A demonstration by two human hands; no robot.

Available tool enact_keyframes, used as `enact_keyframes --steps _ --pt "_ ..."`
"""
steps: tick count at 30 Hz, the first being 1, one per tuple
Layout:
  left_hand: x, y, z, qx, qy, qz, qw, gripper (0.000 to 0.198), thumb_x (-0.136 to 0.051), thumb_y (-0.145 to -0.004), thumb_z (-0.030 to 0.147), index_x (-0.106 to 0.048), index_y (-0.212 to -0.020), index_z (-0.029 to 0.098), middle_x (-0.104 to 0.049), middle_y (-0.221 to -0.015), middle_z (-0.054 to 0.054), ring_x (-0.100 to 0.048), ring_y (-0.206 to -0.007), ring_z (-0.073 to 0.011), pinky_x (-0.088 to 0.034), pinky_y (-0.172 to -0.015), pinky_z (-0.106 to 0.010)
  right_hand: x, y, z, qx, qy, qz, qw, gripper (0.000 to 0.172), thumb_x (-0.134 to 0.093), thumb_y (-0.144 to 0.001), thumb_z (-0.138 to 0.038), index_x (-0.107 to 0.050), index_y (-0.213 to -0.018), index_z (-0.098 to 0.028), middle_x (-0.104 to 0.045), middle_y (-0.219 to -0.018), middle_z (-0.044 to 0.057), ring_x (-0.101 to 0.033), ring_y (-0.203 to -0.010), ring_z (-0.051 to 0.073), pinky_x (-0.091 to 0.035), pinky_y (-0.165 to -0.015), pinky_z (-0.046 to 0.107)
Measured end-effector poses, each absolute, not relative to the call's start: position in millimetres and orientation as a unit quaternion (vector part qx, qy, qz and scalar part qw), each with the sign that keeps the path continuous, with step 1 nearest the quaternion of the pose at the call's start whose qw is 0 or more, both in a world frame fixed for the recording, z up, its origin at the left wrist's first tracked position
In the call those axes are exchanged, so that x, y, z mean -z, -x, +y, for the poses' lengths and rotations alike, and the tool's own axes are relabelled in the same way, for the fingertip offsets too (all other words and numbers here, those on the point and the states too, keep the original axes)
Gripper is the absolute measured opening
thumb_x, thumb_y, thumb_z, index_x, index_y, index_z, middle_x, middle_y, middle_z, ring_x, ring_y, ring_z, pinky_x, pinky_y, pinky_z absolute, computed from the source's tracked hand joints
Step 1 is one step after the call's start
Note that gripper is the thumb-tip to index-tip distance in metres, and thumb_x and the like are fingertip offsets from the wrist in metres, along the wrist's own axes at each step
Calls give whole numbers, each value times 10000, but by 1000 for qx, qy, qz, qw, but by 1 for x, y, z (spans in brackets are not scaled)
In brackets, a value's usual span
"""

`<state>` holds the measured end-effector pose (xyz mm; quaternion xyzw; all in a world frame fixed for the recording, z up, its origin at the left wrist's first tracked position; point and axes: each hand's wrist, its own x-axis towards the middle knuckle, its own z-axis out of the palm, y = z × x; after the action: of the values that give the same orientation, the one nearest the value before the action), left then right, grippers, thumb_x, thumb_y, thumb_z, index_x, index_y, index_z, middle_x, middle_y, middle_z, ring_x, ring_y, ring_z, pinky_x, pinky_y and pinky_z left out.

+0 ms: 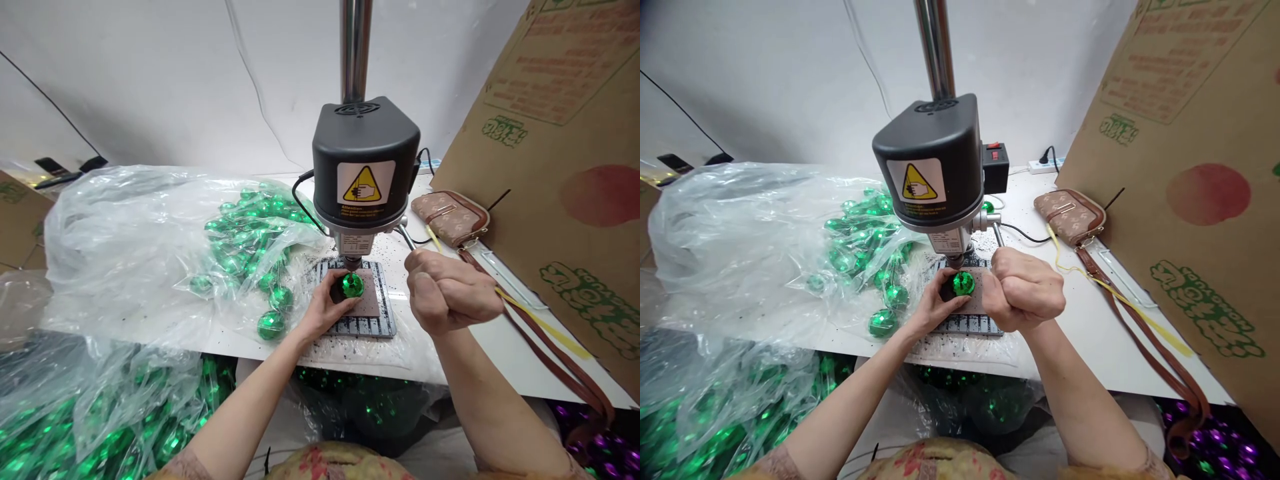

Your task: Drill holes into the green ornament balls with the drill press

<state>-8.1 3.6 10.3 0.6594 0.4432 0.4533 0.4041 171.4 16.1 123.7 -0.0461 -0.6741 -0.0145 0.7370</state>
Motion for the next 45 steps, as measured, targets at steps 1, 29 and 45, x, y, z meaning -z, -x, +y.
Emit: enact_keyframes --steps 1,29,45 --pt "-11 8 3 -455 -659 443 403 464 -781 -790 331 -539 -1166 207 -670 -1119 -61 -642 -1056 -225 -535 -944 -398 -124 -171 15 14 47 -675 736 444 -545 -692 34 -184 -554 -183 -259 -486 -72 -289 -393 34 -234 -404 258" --pt "-7 16 -72 -499 -758 355 224 297 -689 -897 224 -624 -1182 279 -530 -1384 -107 -620 -1222 -250 -563 -966 -403 -209 -157 24 -172 211 -550 789 467 -553 -914 -155 -414 -469 -173 -372 -406 -58 -292 -348 17 -192 -382 239" --pt "-32 11 -131 -563 -684 414 211 441 -793 -814 249 -397 -1008 264 -620 -1254 -100 -667 -1131 -241 -552 -895 -401 -207 -157 27 -147 211 -551 794 457 -562 -906 -196 -355 -501 -239 -363 -423 -43 -293 -347 68 -200 -383 292"
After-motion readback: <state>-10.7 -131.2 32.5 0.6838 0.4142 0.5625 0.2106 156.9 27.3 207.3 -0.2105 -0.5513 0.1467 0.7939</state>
